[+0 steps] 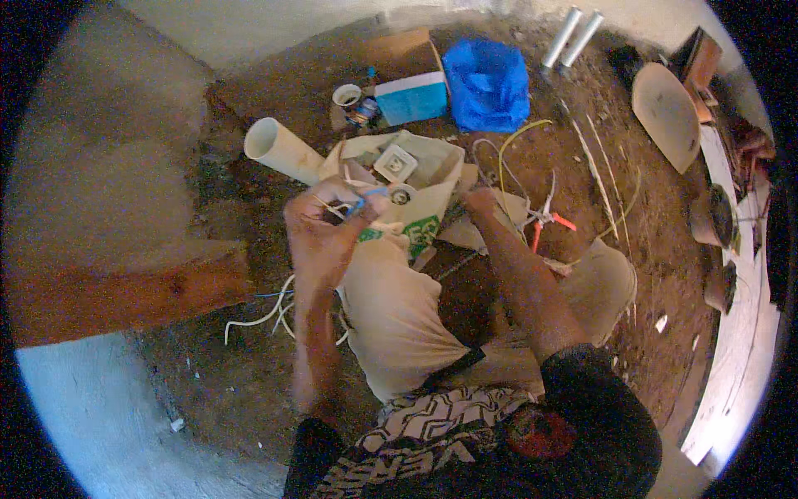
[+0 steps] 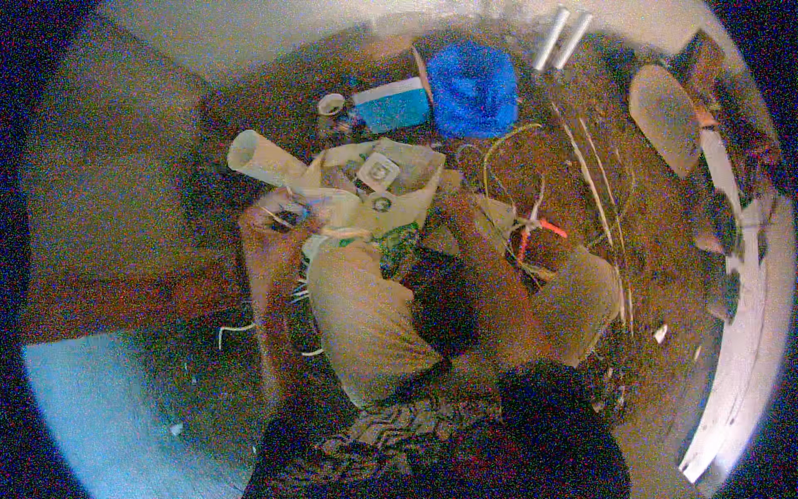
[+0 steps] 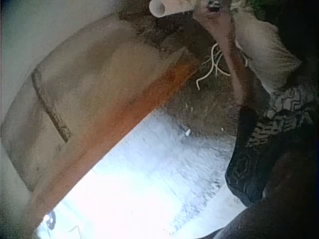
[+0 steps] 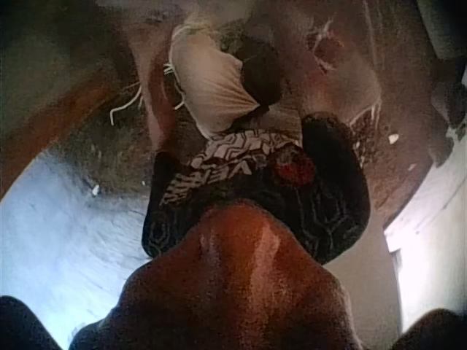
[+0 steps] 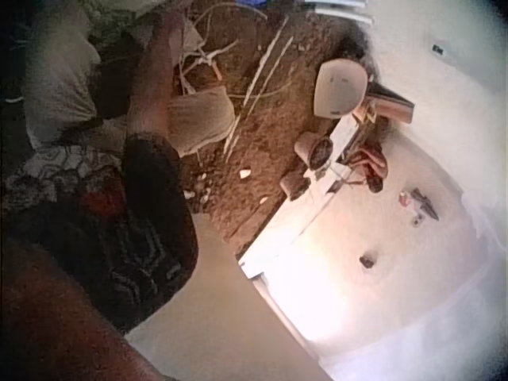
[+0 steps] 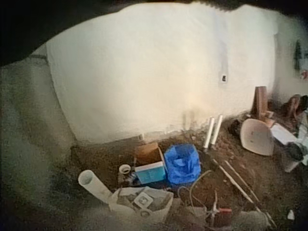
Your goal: The person sits on the floor and repairs electrical wires. They strip the insulation from the wire ends using a knife, twist the exposed strands together, and then wrap the connection with electrical tape. The person uses pliers to secure the twisted wires before taping.
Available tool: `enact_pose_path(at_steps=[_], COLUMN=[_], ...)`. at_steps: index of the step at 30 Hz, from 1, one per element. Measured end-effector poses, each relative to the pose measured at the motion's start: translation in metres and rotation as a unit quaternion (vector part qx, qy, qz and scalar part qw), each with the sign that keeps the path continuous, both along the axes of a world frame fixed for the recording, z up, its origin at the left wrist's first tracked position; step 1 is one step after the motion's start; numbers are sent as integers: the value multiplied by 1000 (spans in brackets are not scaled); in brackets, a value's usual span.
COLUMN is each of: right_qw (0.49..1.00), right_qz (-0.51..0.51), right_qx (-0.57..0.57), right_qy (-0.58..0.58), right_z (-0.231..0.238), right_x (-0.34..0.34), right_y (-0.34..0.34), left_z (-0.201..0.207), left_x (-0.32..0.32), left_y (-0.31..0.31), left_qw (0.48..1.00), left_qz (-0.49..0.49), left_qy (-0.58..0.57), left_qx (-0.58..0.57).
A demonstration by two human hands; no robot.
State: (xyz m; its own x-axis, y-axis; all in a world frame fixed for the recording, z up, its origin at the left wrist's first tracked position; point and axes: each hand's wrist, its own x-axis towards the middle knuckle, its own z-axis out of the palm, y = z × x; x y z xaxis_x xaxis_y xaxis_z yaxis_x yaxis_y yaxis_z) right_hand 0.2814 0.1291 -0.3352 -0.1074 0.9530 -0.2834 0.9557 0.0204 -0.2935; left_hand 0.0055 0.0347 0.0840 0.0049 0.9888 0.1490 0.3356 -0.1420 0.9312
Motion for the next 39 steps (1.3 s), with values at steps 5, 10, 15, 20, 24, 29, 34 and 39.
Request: enact_pose_path(at_steps=[5, 10, 15, 20, 24, 29, 34, 39], right_qw=[999, 999, 994, 964, 875, 719, 801, 938], right_qz=[8, -14, -63, -177, -291, -292, -71, 177], right_qx=[-32, -34, -34, -27, -49, -256, -447, -215], right_qy=[11, 39, 80, 196, 385, 576, 391, 208], right_z=[-17, -17, -14, 10, 36, 62, 93, 245], right_x=[-7, -5, -1, 6, 16, 44, 78, 26], right_y=[5, 0, 0, -9, -6, 7, 13, -5], left_z=[9, 21, 7, 9, 10, 13, 9, 13], left_x=[-5, -8, -11, -12, -15, -16, -2, -12], left_y=[-8, -15, -11, -10, -6, -5, 5, 2], left_qw=[999, 999, 998, 999, 999, 1000, 995, 998], left_qz=[8, 13, 8, 23, 22, 22, -27, -24], left_qy=[27, 49, -44, -42, -26, -13, -95, -54], left_qx=[28, 8, 33, -11, -2, -5, -5, -11])
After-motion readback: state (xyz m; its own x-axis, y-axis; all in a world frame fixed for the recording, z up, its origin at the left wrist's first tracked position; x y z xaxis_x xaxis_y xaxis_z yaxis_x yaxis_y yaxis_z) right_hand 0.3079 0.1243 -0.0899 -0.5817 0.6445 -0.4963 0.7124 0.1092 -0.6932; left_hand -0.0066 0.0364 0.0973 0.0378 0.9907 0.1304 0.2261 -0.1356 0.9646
